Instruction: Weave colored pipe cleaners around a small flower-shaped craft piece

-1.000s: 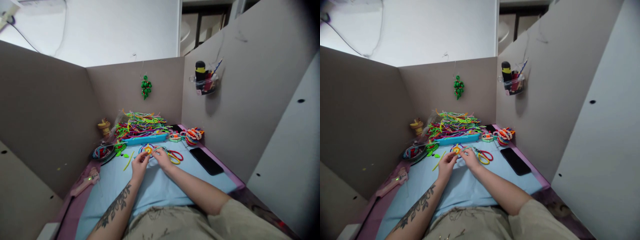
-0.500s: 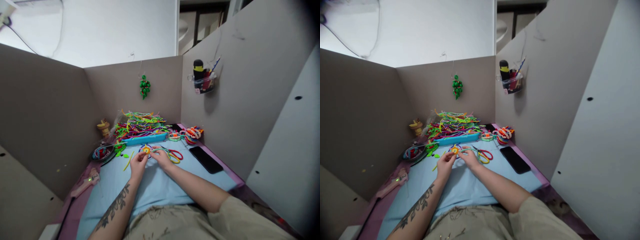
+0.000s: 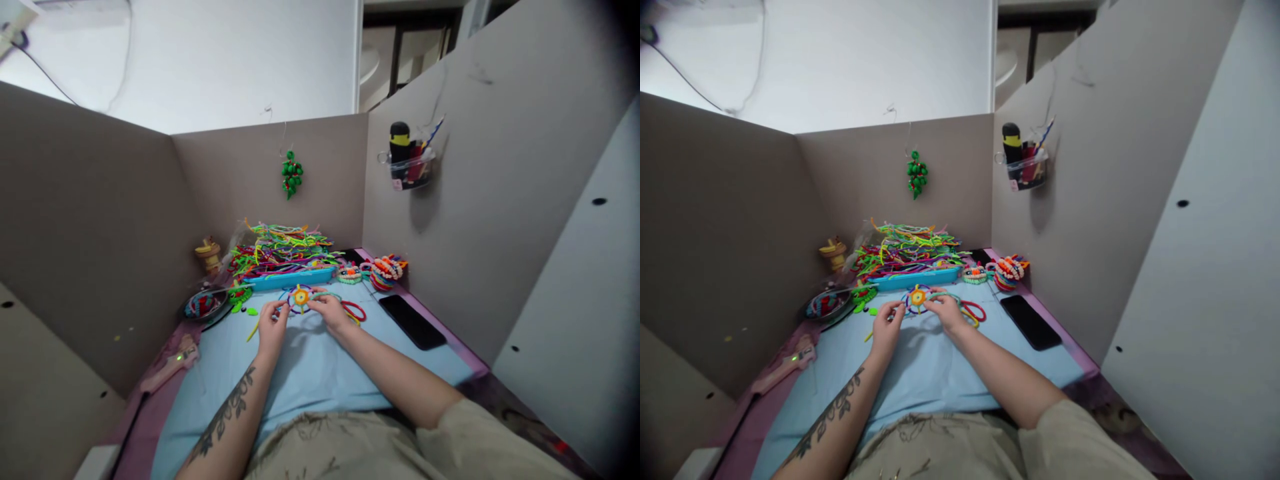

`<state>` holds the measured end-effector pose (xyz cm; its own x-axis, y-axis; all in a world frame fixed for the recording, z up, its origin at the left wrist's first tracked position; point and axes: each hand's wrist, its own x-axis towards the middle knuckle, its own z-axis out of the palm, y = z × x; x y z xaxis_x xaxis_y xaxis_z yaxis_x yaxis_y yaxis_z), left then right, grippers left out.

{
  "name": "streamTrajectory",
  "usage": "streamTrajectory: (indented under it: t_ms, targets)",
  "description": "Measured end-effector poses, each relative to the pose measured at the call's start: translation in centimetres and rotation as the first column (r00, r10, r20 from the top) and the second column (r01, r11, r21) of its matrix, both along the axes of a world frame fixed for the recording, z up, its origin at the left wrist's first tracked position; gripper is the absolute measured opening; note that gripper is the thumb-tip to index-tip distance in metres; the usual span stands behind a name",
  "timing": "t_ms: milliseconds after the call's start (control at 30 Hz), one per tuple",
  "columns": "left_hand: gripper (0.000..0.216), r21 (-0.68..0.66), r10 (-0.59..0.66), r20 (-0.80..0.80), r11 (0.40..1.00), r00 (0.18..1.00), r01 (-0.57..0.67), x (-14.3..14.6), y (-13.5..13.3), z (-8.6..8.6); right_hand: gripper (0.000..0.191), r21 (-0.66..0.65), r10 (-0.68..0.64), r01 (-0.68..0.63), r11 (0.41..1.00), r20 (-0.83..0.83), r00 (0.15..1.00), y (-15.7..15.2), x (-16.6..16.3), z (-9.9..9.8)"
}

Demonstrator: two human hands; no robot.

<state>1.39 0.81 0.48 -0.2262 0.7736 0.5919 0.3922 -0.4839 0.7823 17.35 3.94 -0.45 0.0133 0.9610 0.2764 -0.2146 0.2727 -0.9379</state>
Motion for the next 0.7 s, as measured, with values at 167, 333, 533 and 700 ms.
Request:
streamTrajectory:
  t_ms: [167,333,533,700]
  targets:
    - [0.026,-0.065,-0.134,0.033,0.989,0.990,0.136,0.0,0.4,-0.1,0.020,0.012,0.067,-0.068,0.998,0.042,0.997,-0.6,0.1,0.4]
    - [0.029,-0.092,-0.207,0.037,0.973,0.978,0.210,0.0,0.3,-0.5,0.020,-0.002,0.081,-0.082,0.997,0.163,0.983,-0.9,0.3,0.7]
    - [0.028,-0.103,-0.216,0.008,0.971,0.976,0.216,0.1,0.2,-0.4,0.019,-0.062,0.109,-0.103,0.993,0.102,0.989,-0.1,0.2,-0.1]
    - [0.020,-0.007,-0.064,-0.053,0.998,0.997,0.064,0.6,-0.6,0.0,0.019,-0.047,0.053,-0.051,0.998,0.037,0.998,0.2,0.0,-0.4]
